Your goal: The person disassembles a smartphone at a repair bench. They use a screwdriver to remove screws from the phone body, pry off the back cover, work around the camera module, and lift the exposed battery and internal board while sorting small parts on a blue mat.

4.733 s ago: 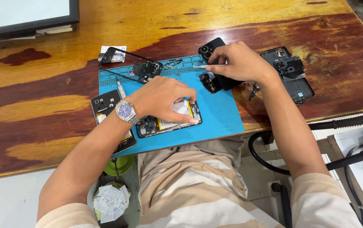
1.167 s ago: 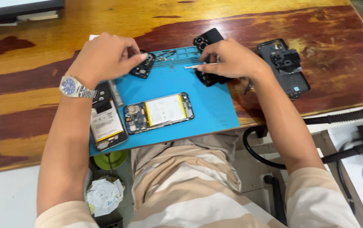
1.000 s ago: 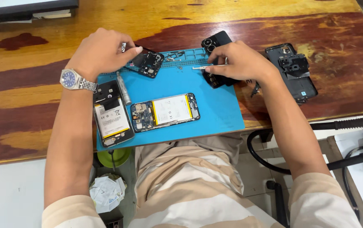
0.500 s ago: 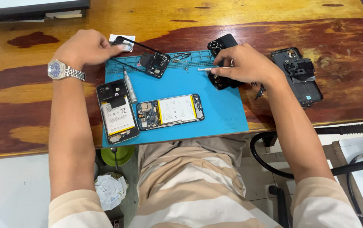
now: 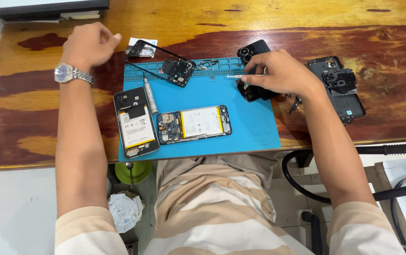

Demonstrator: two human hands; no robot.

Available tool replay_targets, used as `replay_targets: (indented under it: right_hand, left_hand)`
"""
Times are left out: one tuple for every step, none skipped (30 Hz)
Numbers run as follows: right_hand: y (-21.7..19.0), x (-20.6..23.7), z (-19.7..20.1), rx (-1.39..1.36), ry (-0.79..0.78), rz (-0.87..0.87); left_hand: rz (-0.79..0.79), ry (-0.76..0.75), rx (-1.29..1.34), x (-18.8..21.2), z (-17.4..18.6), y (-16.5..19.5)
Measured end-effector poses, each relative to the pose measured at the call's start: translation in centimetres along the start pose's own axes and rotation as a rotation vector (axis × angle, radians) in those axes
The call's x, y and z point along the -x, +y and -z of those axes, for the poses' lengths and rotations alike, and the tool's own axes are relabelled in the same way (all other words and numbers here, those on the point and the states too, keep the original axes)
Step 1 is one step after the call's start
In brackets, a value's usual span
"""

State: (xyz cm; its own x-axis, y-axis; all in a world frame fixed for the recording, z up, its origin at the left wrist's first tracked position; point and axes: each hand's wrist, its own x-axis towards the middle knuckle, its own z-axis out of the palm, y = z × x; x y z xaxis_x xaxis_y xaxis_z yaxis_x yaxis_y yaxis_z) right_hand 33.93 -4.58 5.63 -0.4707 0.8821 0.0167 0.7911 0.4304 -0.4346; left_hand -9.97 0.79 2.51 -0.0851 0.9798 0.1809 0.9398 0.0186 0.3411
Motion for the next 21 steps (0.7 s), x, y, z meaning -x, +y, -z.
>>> replay_targets:
  right_hand:
    - [0.1,-0.1,-0.1,-0.003,0.009,0.027]
    - [0.3,-0.2,-0.2,-0.010,0.006,0.038]
    - [0.5,-0.3,-0.4,-0.018,0.002,0.048]
    - [0.8,-0.4,-0.5,-0.026,0.001,0.059]
    - [1.0,-0.4,-0.7,-0.015,-0.006,0.073]
    - [1.1,-0.5,-0.9,-0.005,-0.014,0.087]
    - [1.2,-0.6,-1.1,0.005,-0.021,0.102]
    - [1.0,-0.7,-1.4,-0.065,-0.038,0.168]
    - [0.6,-0.8,-1.9,-0.134,-0.056,0.234]
    - [0.2,-0.9,-2.2,-0.204,-0.076,0.300]
    - [-0.3,-0.8,-2.5,-0.215,-0.110,0.320]
    - [-1.1,-0.7,-3.1,-0.225,-0.144,0.340]
    - [-1.9,-0.5,-3.6,-0.235,-0.178,0.361]
    - [-2.7,-0.1,-4.2,-0.204,-0.119,0.484]
    - [-3.5,0.3,-4.6,-0.170,-0.059,0.606]
    - [-4.2,0.7,-4.9,-0.136,-0.002,0.728]
    - [-4.8,0.9,-5.1,-0.095,-0.026,0.674]
    - [-5.3,1.0,-5.3,-0.053,-0.048,0.621]
    - [-5.7,1.1,-5.3,-0.013,-0.073,0.568]
    - [-6.0,1.2,-5.3,-0.011,-0.090,0.547]
    - [-6.1,1.2,-5.1,-0.006,-0.104,0.529]
  left_hand:
    - [-0.047,0.004,0.012,0.0,-0.1,0.5]
    - [-0.094,0.008,0.025,0.0,-0.3,1.0]
    - [-0.141,0.011,0.036,0.1,-0.4,1.6]
    - [-0.228,0.050,0.030,0.2,-0.5,2.3]
    - [-0.316,0.089,0.024,0.5,-0.6,3.0]
    - [-0.404,0.127,0.019,0.8,-0.8,3.8]
    - [-0.468,0.138,0.013,1.2,-1.0,4.7]
    - [-0.534,0.152,0.008,1.6,-1.2,5.7]
    - [-0.599,0.165,0.002,2.1,-1.4,6.7]
    - [-0.620,0.109,0.037,2.6,-1.6,7.6]
    - [-0.640,0.053,0.070,3.1,-1.8,8.5]
    - [-0.660,-0.003,0.104,3.6,-2.0,9.5]
    - [-0.750,0.008,0.124,4.1,-2.2,10.4]
    - [-0.841,0.019,0.144,4.5,-2.5,11.2]
    - [-0.932,0.030,0.165,4.8,-2.8,11.9]
    - [-0.879,-0.045,0.158,5.2,-3.0,12.5]
    - [-0.825,-0.121,0.150,5.5,-3.2,12.9]
    - [-0.770,-0.197,0.142,5.7,-3.4,13.2]
    - [-0.767,-0.219,0.139,5.8,-3.4,13.3]
    - [-0.762,-0.241,0.138,5.9,-3.5,13.4]
    - [-0.757,-0.258,0.135,5.9,-3.5,13.4]
